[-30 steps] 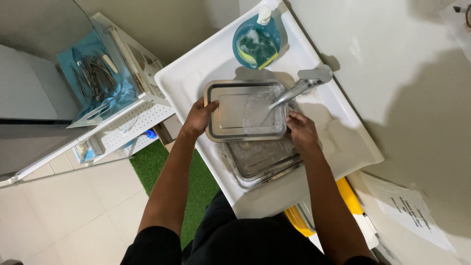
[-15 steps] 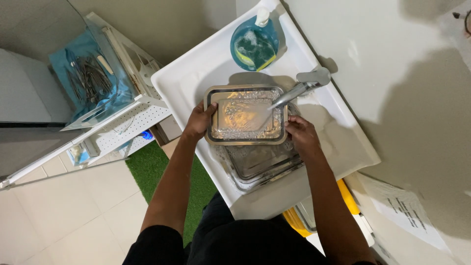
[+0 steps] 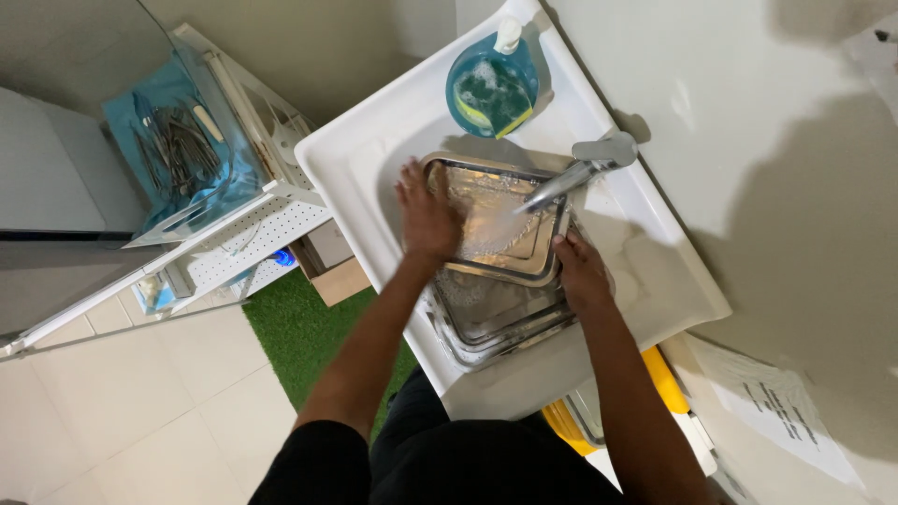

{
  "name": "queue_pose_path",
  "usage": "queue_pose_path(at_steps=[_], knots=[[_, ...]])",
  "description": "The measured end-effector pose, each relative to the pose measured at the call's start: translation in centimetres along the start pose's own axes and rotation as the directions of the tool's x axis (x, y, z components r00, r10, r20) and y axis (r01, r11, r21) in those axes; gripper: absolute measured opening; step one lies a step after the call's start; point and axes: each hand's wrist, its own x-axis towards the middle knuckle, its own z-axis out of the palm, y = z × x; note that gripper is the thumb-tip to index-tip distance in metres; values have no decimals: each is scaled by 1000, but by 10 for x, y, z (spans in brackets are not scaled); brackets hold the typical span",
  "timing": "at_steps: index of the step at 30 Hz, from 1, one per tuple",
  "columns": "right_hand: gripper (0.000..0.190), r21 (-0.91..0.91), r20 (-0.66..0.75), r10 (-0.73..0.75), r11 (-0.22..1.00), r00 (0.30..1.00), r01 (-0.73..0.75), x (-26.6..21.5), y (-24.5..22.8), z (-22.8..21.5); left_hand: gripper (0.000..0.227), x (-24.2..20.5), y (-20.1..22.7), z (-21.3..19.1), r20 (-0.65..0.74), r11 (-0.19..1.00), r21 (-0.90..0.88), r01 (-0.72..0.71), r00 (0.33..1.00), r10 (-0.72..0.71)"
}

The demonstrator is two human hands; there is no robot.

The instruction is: Wash metal dental impression trays in a sink with soap and water.

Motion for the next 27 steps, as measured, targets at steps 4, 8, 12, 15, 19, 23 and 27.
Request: queue_pose_path(at_steps=[4,8,12,15,19,23,27], knots=[[32,247,48,-20,969,999,7,5,18,8,79,-21,54,-7,316,987,-34,-156,935,159],[33,327,75,-77,944,994,48,12,36,2,71,-21,63,11,393,854,-204,-479,759,519],[33,334,-6,8,943,1000,-6,0,12,7,68,2,35,18,306,845,-169,-507,788,534],[30,319,12,-38,947,999,32,10,28,4,71,2,28,18,144,877,-109,-467,866,479],[30,247,20,-50,968,999,43,15,27,11,69,-16,36,24,230,826,-188,-531,794,563],[30,357,40,-94,931,995,74,18,29,9,51,-14,16,42,-40,720,-306,-622,764,643],[34,298,-8,-47,953,999,48,21,39,4,28,-4,-8,9,136,925,-369,-90,979,149]])
